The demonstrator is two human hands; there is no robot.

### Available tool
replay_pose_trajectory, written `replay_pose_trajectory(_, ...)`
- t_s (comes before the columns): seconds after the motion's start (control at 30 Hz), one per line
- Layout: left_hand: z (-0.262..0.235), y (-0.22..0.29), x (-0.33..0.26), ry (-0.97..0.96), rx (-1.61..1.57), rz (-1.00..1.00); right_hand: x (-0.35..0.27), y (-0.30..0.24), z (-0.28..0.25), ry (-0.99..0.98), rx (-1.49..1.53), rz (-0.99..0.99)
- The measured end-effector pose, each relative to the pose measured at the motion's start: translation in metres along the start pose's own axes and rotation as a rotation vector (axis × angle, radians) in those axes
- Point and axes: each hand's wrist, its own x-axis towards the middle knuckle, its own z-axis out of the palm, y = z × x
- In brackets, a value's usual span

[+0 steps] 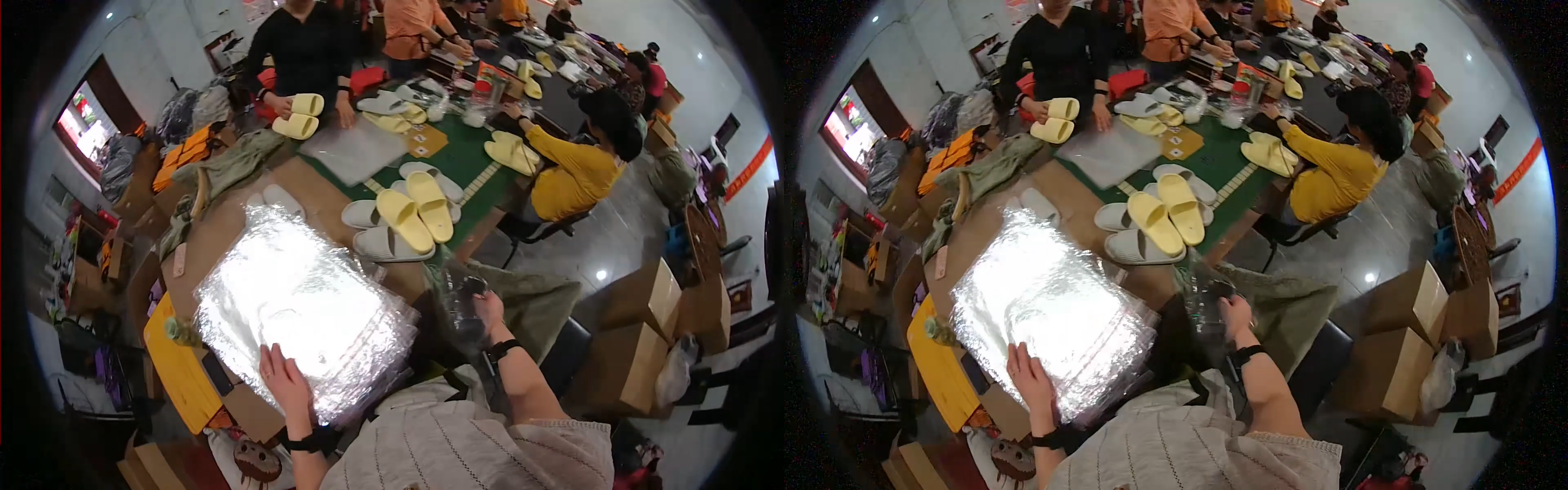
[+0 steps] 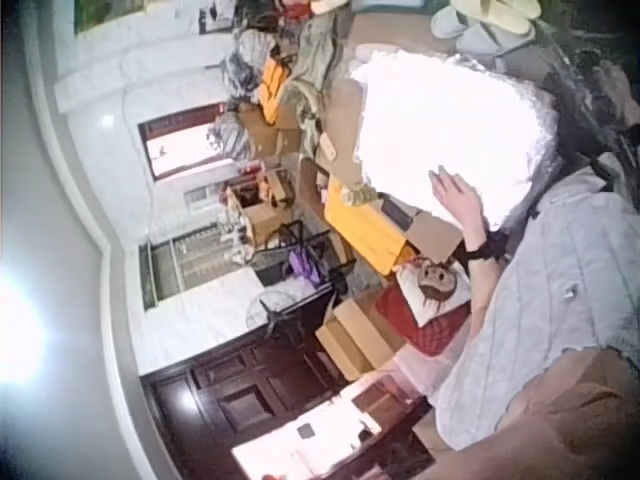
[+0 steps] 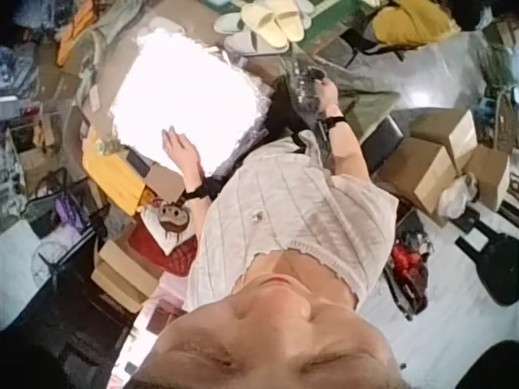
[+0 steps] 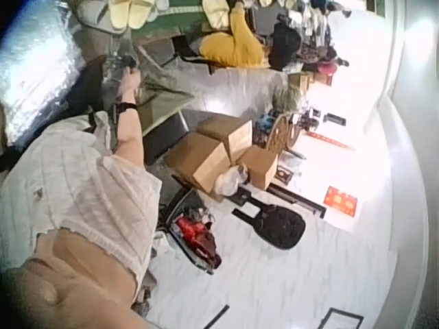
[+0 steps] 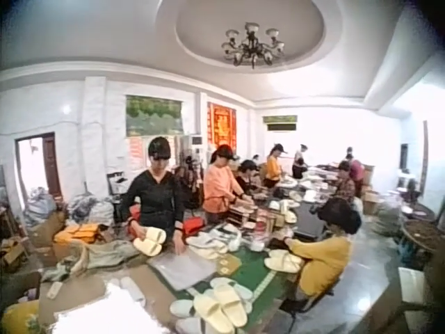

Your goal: Packaging sandals into plastic bags and placing them into a larger transport sack in a manufacturing facility.

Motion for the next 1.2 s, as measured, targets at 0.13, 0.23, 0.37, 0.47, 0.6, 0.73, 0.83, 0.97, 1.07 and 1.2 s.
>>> replay_pose_trajectory(0.13,0.004,0.002,0.004,-0.034,0.024,0.014,0.038,0.147,-0.009,-0.052,-0.224,0.277)
replay_pose_trajectory(0.23,0.004,0.007,0.004,-0.031,0.024,0.011,0.037,0.165,-0.037,0.074,-0.271,0.327)
replay_pose_trajectory(0.37,0.005,0.007,0.005,-0.007,0.058,0.045,0.077,0.139,-0.044,0.128,-0.254,0.423)
replay_pose_trajectory(0.47,0.004,0.011,0.008,-0.014,0.052,0.025,0.120,0.083,-0.026,0.107,-0.134,0.124)
replay_pose_trajectory(0.6,0.002,0.017,0.011,-0.022,0.062,-0.069,0.171,-0.006,0.032,-0.123,0.154,-0.286)
replay_pose_trajectory(0.73,0.004,0.022,0.014,-0.028,0.031,-0.094,0.214,-0.096,0.075,-0.196,0.029,-0.413)
replay_pose_trajectory(0.83,0.003,0.032,0.018,-0.015,0.000,-0.137,0.237,-0.140,0.099,-0.093,-0.066,-0.461)
replay_pose_trajectory(0.97,-0.007,0.032,0.018,-0.030,0.040,-0.182,0.221,-0.187,0.100,-0.019,0.037,-0.326)
replay_pose_trajectory(1.07,-0.001,0.028,0.018,-0.024,0.041,-0.171,0.229,-0.190,0.104,-0.035,0.017,-0.180)
replay_pose_trajectory(1.2,-0.003,0.024,0.018,-0.031,0.036,-0.126,0.234,-0.175,0.107,0.047,0.175,-0.313)
